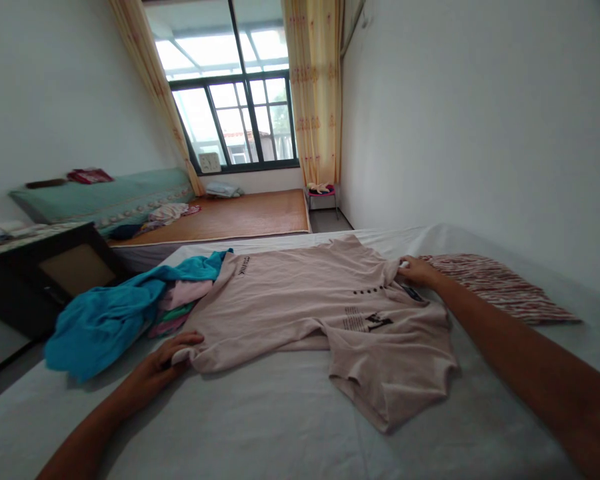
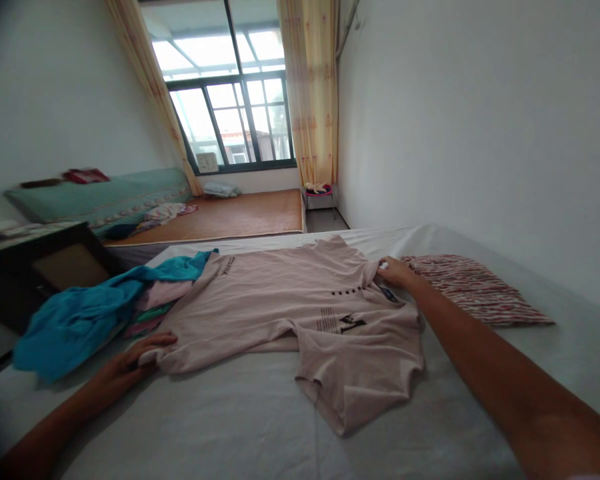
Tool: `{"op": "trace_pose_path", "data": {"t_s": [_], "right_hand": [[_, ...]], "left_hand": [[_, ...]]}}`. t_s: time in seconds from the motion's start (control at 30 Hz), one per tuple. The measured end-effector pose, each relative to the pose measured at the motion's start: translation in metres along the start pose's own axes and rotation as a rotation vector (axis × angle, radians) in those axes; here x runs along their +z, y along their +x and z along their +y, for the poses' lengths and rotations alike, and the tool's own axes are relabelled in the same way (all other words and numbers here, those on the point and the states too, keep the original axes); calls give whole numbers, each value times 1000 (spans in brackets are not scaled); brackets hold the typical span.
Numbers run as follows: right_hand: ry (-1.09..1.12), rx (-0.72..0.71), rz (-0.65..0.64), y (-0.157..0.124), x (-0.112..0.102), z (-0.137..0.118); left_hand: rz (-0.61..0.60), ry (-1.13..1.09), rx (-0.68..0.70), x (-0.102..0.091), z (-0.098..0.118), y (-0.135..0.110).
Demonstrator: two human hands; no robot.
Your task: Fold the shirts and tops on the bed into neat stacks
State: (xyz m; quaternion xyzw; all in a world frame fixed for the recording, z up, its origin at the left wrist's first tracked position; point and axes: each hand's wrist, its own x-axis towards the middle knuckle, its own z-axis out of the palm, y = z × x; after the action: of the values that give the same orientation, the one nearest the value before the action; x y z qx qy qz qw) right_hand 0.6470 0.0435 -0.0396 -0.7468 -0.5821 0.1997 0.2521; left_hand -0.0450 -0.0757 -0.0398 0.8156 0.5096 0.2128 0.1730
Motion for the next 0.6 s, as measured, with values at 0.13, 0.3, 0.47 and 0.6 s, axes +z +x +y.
{"op": "trace_pose_path", "data": {"t_s": [0.13,0.3,0.47,0.6], "right_hand": [[26,-32,7,19,4,-15],[-70,-73,190,45,-21,-9],[-113,-133,82,51,-19,15],[179,-146,-129,45,-20,27]], "left_hand": [[18,1,-14,1,2,-2],[11,-4,-15,2,-3,-1],[-12,-2,-8,2,-8,-1],[-27,7,7,2,-10,-1]]}}
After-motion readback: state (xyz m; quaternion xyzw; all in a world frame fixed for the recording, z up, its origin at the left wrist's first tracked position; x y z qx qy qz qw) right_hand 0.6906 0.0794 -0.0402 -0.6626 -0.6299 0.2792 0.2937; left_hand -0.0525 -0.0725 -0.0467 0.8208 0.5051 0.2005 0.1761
